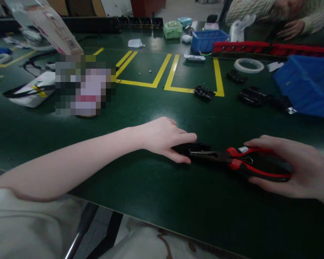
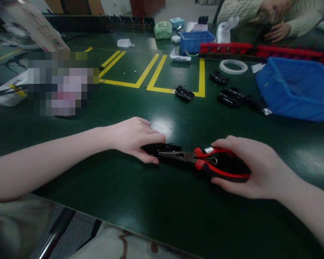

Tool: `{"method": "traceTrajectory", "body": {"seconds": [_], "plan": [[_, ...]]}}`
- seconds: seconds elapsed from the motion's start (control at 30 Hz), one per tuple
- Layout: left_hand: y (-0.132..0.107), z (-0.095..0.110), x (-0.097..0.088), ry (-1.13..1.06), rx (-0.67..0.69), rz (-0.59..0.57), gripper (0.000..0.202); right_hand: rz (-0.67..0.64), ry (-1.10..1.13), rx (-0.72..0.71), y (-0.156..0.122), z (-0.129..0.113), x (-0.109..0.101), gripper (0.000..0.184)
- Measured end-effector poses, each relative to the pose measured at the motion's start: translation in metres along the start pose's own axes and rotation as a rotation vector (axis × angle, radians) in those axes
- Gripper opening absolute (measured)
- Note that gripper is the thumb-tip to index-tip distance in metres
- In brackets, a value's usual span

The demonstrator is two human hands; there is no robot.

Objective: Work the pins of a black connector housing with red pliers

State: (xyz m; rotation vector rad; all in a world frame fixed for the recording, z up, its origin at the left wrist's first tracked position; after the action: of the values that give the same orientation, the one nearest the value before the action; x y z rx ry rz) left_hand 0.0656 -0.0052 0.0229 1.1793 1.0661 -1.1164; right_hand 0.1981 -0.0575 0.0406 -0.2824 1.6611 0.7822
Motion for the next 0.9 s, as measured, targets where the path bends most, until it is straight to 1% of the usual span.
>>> {"method": "traceTrajectory", "body": {"seconds": [0.07,0.13,0.2,0.27,0.37,0.43,0.57,0.67,0.73,0.83,0.9], "plan": [[0.000,0.002,-0.001,0.034,0.007,0.001,0.039,0.009,-0.034,-0.084,0.000,-0.005,-0.001,0.046],[-0.001,0.004,-0.004,0.071,0.022,0.018,0.040,0.010,-0.038,-0.111,0.000,-0.005,0.000,0.046],[-0.002,0.007,-0.010,0.095,0.042,0.064,0.042,-0.001,-0.016,-0.082,0.001,-0.003,0.001,0.047],[-0.004,0.012,-0.016,0.104,0.092,0.113,0.042,-0.014,0.022,-0.030,0.001,0.000,0.003,0.046],[-0.009,0.023,-0.021,0.144,0.196,0.175,0.030,-0.034,0.076,0.053,0.002,0.006,0.005,0.044],[-0.011,0.026,-0.023,0.174,0.231,0.205,0.026,-0.048,0.107,0.069,0.001,0.009,0.007,0.046],[-0.013,0.025,-0.024,0.184,0.225,0.219,0.025,-0.068,0.149,0.103,0.000,0.014,0.011,0.048],[-0.012,0.024,-0.022,0.187,0.211,0.189,0.024,-0.084,0.167,0.183,-0.002,0.020,0.013,0.047],[-0.011,0.022,-0.022,0.163,0.191,0.176,0.024,-0.095,0.190,0.203,-0.002,0.020,0.012,0.046],[-0.010,0.019,-0.026,0.079,0.167,0.198,0.021,-0.060,0.210,0.223,-0.005,0.024,0.004,0.045],[-0.009,0.017,-0.027,0.012,0.149,0.196,0.019,-0.018,0.206,0.265,-0.010,0.033,-0.004,0.046]]}}
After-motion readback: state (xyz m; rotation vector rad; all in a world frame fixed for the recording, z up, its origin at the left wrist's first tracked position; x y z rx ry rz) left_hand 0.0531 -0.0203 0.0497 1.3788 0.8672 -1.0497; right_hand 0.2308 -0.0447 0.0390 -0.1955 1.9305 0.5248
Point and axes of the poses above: each hand's wrist, its own y-axis towards the middle knuckle, its own x-axis out of the palm, z = x × y, the point moved 10 cm from there along y, towards the middle knuckle, and after that the axes turned 2 degrees about -y, right-handed, at the moved point
